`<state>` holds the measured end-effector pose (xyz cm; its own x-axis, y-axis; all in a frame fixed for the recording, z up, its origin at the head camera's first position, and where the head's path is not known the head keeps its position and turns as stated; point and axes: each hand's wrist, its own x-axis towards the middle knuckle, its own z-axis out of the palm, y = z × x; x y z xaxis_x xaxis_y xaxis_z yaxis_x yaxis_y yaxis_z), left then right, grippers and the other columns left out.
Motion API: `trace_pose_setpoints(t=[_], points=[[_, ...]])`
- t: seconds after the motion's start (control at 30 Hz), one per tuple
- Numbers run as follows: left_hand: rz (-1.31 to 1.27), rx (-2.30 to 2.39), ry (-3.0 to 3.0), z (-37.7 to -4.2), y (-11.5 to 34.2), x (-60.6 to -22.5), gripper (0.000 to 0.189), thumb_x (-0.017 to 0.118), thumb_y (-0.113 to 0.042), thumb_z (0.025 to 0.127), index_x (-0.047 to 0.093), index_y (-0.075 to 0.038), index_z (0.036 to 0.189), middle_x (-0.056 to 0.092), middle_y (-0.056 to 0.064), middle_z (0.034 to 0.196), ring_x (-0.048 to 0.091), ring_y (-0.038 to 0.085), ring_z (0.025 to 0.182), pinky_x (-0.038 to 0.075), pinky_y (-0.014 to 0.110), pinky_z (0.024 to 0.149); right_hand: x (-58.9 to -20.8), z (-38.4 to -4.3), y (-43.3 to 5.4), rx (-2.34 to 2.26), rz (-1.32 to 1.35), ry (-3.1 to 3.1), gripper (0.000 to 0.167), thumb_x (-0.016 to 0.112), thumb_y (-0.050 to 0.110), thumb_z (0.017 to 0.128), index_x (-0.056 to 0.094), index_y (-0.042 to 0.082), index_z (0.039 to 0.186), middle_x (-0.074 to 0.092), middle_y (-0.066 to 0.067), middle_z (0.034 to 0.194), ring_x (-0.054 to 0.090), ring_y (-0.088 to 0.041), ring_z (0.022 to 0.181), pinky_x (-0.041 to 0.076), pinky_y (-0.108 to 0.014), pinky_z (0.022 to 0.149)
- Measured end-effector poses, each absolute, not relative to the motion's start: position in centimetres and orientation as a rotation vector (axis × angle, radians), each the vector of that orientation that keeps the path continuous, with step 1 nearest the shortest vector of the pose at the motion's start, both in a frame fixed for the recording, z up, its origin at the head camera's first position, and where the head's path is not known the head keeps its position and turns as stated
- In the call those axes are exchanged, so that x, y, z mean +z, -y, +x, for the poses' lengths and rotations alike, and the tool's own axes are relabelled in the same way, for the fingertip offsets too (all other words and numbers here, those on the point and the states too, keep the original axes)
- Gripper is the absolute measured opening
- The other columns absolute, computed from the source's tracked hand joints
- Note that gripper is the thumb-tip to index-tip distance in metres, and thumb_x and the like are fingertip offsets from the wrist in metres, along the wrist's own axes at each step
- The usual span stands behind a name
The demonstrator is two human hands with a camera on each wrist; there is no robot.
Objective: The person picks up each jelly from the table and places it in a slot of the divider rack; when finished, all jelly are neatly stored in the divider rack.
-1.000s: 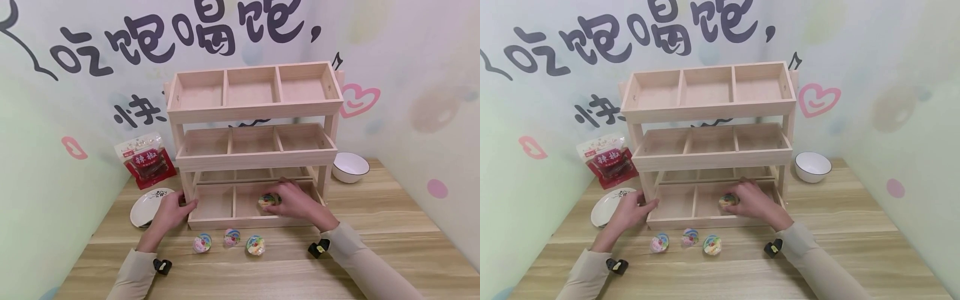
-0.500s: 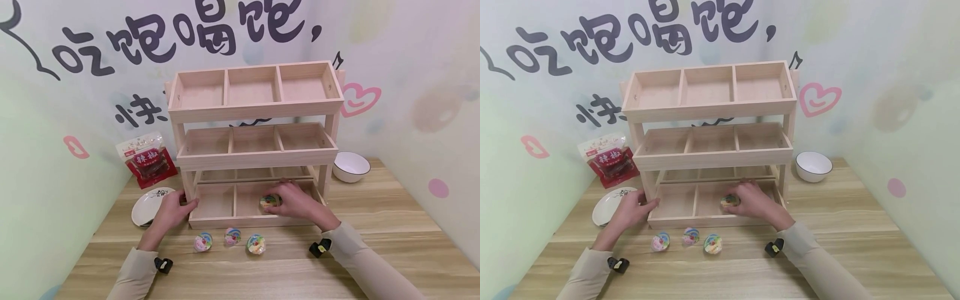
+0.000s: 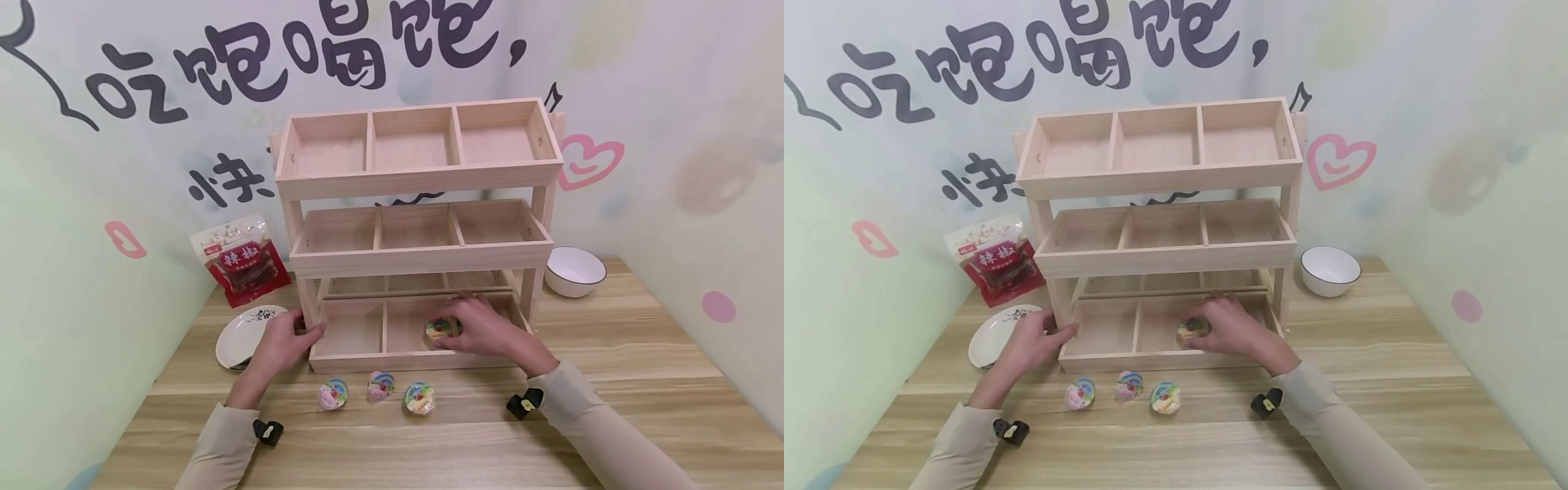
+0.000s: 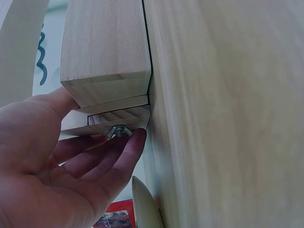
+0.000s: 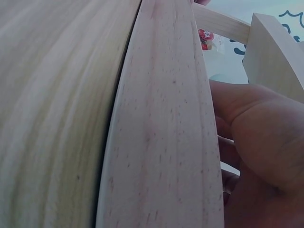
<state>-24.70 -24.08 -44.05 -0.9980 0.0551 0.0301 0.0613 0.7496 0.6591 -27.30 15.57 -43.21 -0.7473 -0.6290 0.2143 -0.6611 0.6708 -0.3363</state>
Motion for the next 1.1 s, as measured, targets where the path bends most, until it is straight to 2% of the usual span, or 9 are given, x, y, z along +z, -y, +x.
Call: trace_pose_setpoints(t=[0.27,0.37,0.43,0.57,0.67,0.77,0.87,1.0,1.1], points=[[-0.099,-1.108,2.928,-24.7,24.1,-44.2,0.047,0.073,-0.029,0.104,0.065,0.005,0.135,0.074,0.025,0.128,0.070,0.030,0.106,0.064,0.052,0.097,-43.0,-27.0,-15.5,0.635,1.140,2.735,0.038,0.083,0.031,0.097,0.077,0.012,0.129,0.078,-0.007,0.132,0.068,-0.034,0.127,0.052,-0.065,0.106],[-0.105,-1.103,2.930,-24.8,24.1,-44.3,0.046,0.072,-0.029,0.104,0.065,0.005,0.135,0.074,0.024,0.127,0.070,0.029,0.105,0.064,0.052,0.097,-42.7,-26.2,-15.2,0.735,1.222,2.644,0.034,0.081,0.025,0.099,0.077,0.009,0.128,0.078,-0.008,0.125,0.073,-0.026,0.115,0.060,-0.052,0.099],[-0.111,-1.103,2.930,-24.8,24.0,-44.2,0.046,0.072,-0.029,0.104,0.066,0.005,0.135,0.075,0.024,0.127,0.070,0.029,0.105,0.064,0.051,0.097,-42.5,-25.2,-15.0,0.827,1.296,2.601,0.031,0.080,0.021,0.099,0.077,0.008,0.127,0.078,-0.006,0.118,0.073,-0.019,0.103,0.063,-0.042,0.089],[-0.119,-1.096,2.927,-24.9,23.9,-44.2,0.046,0.072,-0.030,0.104,0.066,0.005,0.134,0.075,0.024,0.127,0.071,0.030,0.106,0.064,0.052,0.097,-42.6,-23.0,-14.5,0.903,1.453,2.580,0.027,0.079,0.021,0.101,0.077,0.012,0.126,0.076,0.001,0.112,0.066,-0.006,0.088,0.062,-0.026,0.075],[-0.110,-1.095,2.926,-25.0,23.9,-44.1,0.047,0.072,-0.030,0.104,0.066,0.005,0.134,0.075,0.025,0.127,0.071,0.030,0.107,0.064,0.052,0.097,-42.9,-21.7,-14.3,0.844,1.525,2.611,0.027,0.077,0.025,0.103,0.077,0.015,0.128,0.076,0.003,0.119,0.069,-0.008,0.099,0.062,-0.026,0.084],[-0.110,-1.095,2.925,-24.9,24.0,-44.2,0.047,0.072,-0.030,0.105,0.065,0.005,0.134,0.075,0.024,0.127,0.071,0.029,0.106,0.064,0.052,0.097,-43.1,-20.7,-14.2,0.788,1.561,2.659,0.032,0.076,0.030,0.103,0.076,0.015,0.131,0.074,0.003,0.133,0.070,-0.015,0.122,0.061,-0.035,0.103],[-0.119,-1.090,2.917,-24.9,24.2,-44.2,0.046,0.072,-0.031,0.105,0.066,0.005,0.134,0.075,0.024,0.127,0.071,0.030,0.106,0.064,0.052,0.098,-43.3,-20.3,-14.1,0.773,1.585,2.724,0.039,0.077,0.037,0.102,0.074,0.018,0.136,0.070,0.005,0.144,0.063,-0.019,0.139,0.053,-0.044,0.118],[-0.125,-1.091,2.917,-24.9,24.3,-44.2,0.047,0.072,-0.030,0.105,0.065,0.005,0.135,0.074,0.025,0.128,0.071,0.031,0.108,0.063,0.053,0.099,-44.0,-20.2,-13.8,0.835,1.625,2.772,0.044,0.078,0.041,0.101,0.072,0.020,0.139,0.069,0.009,0.144,0.062,-0.012,0.138,0.052,-0.039,0.118],[-0.121,-1.097,2.925,-25.0,24.3,-44.3,0.048,0.071,-0.031,0.105,0.064,0.005,0.136,0.074,0.025,0.128,0.071,0.031,0.109,0.063,0.053,0.099,-44.4,-20.3,-13.6,0.892,1.649,2.753,0.042,0.079,0.037,0.100,0.072,0.020,0.138,0.071,0.012,0.135,0.065,-0.003,0.121,0.057,-0.029,0.106]])
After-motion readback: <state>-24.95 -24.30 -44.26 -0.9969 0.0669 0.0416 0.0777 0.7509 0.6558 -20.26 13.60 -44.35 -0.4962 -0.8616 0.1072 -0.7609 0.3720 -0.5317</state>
